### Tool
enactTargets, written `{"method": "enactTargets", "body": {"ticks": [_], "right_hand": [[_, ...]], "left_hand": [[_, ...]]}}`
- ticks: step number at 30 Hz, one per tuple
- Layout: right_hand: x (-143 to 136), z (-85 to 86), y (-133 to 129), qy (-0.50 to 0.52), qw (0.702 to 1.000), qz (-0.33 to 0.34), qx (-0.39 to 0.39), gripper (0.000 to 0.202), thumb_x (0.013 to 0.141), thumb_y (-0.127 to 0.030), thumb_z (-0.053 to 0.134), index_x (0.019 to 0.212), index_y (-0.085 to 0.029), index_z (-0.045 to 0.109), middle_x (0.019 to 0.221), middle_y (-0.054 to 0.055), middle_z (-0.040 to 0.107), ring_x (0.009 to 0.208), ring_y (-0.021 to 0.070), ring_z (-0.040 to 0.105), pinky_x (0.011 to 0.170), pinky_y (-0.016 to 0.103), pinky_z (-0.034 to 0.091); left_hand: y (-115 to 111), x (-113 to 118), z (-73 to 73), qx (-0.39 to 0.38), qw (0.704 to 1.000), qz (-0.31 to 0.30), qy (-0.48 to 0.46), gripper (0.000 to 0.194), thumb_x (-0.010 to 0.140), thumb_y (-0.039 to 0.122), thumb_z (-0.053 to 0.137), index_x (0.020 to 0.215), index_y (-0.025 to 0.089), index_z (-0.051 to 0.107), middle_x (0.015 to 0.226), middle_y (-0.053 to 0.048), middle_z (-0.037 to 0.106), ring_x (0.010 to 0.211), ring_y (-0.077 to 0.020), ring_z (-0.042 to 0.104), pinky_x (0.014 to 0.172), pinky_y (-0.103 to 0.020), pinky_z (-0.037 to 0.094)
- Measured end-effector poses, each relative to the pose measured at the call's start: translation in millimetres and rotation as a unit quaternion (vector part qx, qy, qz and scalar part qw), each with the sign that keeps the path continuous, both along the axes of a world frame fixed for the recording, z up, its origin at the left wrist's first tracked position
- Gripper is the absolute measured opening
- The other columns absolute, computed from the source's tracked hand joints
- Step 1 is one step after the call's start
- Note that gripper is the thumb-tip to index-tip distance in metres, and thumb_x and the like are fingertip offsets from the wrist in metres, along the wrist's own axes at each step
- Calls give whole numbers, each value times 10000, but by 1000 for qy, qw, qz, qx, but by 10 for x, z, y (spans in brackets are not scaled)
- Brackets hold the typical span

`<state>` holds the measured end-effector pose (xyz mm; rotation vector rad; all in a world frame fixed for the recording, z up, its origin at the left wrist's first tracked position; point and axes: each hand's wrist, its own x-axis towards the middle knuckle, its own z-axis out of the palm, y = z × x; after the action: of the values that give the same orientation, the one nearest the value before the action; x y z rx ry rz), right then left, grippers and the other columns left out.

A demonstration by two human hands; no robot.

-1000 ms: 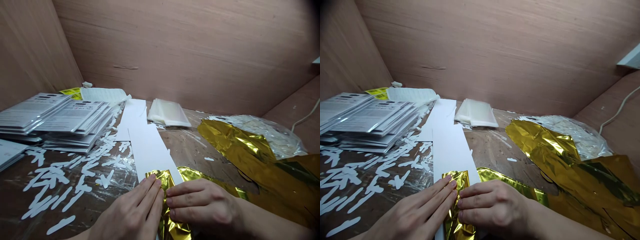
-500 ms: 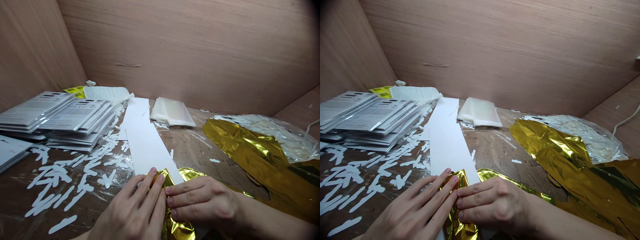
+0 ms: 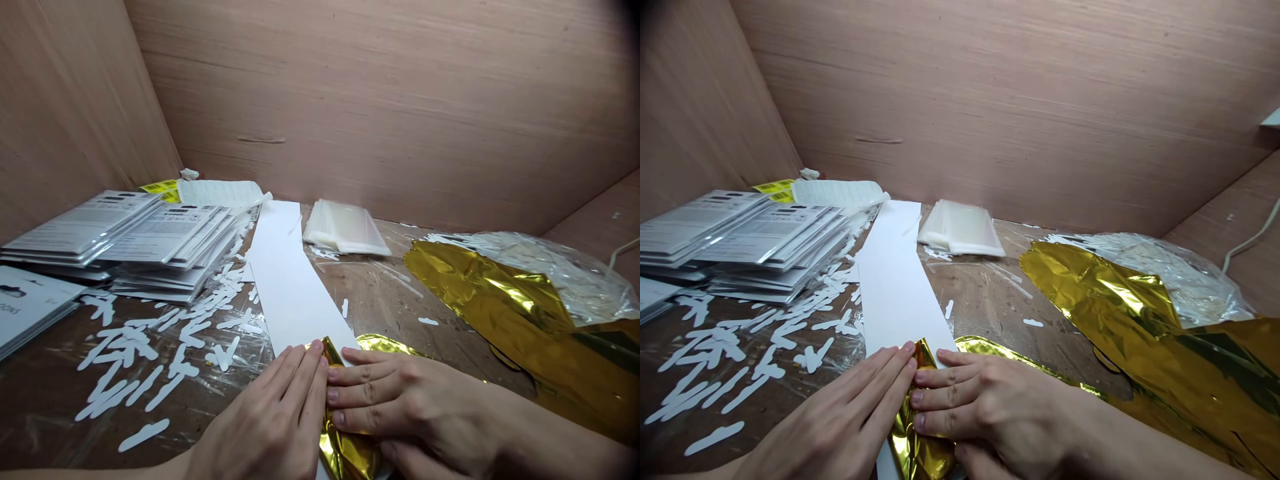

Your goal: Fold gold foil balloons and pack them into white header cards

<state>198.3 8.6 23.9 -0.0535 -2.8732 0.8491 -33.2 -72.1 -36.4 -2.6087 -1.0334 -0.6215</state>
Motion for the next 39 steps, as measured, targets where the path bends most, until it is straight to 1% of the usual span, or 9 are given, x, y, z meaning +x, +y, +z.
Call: {"method": "enactTargets", "body": {"ticks": [5,11,17,21,24,28,30,34,39], "right_hand": [[9,-54,-61,3,1000,-20,-16,441,996,-184,527,1430,-126,580,1422,144,617,1447,212,447,1263,389,263],[40,-150,-84,63,997,-48,-1,483,1008,-197,565,1482,-113,520,1430,157,607,1416,210,493,1214,365,380],[2,-233,-97,48,990,-68,113,402,1036,-215,535,1414,-91,587,1374,145,656,1362,198,555,1216,354,387],[-15,-247,-139,29,982,-91,161,378,1037,-230,515,1361,-73,628,1389,158,641,1351,194,567,1209,348,396],[-23,-220,-163,25,984,-88,151,372,1034,-220,506,1343,-64,641,1394,164,635,1359,204,559,1206,356,400],[-40,-154,-126,39,993,-88,73,343,1000,-208,554,1310,-133,681,1332,133,690,1305,199,611,1175,355,440],[-74,-133,-43,81,984,-156,35,307,959,-193,599,1237,-182,728,1258,110,735,1218,212,670,1102,383,512],[-259,-126,222,114,922,-368,-32,496,854,-109,643,1335,-230,671,1212,97,752,1021,222,730,929,399,594],[-526,-80,491,114,866,-389,-294,609,698,-50,683,1300,-135,650,1055,100,774,817,184,716,706,284,572]], "left_hand": [[-47,-17,59,-4,998,0,55,743,964,614,502,1318,-29,619,1323,-282,653,1245,-383,633,1067,-467,511],[-73,40,25,-22,999,19,26,740,943,603,555,1304,-41,618,1340,-290,640,1274,-373,612,1123,-464,463],[-56,66,28,-5,1000,25,3,690,941,586,526,1244,-19,660,1304,-278,667,1267,-380,615,1102,-477,482],[-71,34,13,70,997,-8,32,466,948,314,537,1245,-25,657,1293,-274,675,1311,-385,581,1147,-504,425],[-101,24,-57,50,998,7,46,411,907,142,509,1267,4,652,1293,-234,689,1257,-322,636,1136,-429,445],[-105,27,-101,32,998,10,58,429,920,171,482,1277,6,656,1300,-238,683,1216,-321,664,1096,-416,481],[-97,30,-88,28,998,8,60,444,915,189,490,1281,1,659,1302,-242,680,1215,-336,664,1078,-421,499],[-83,26,-74,-6,998,0,60,493,924,287,538,1297,-13,657,1307,-262,666,1229,-361,652,1077,-440,507],[-48,25,-235,-19,998,4,54,583,931,389,567,1345,-15,628,1328,-283,643,1270,-379,620,1103,-482,486]]}}
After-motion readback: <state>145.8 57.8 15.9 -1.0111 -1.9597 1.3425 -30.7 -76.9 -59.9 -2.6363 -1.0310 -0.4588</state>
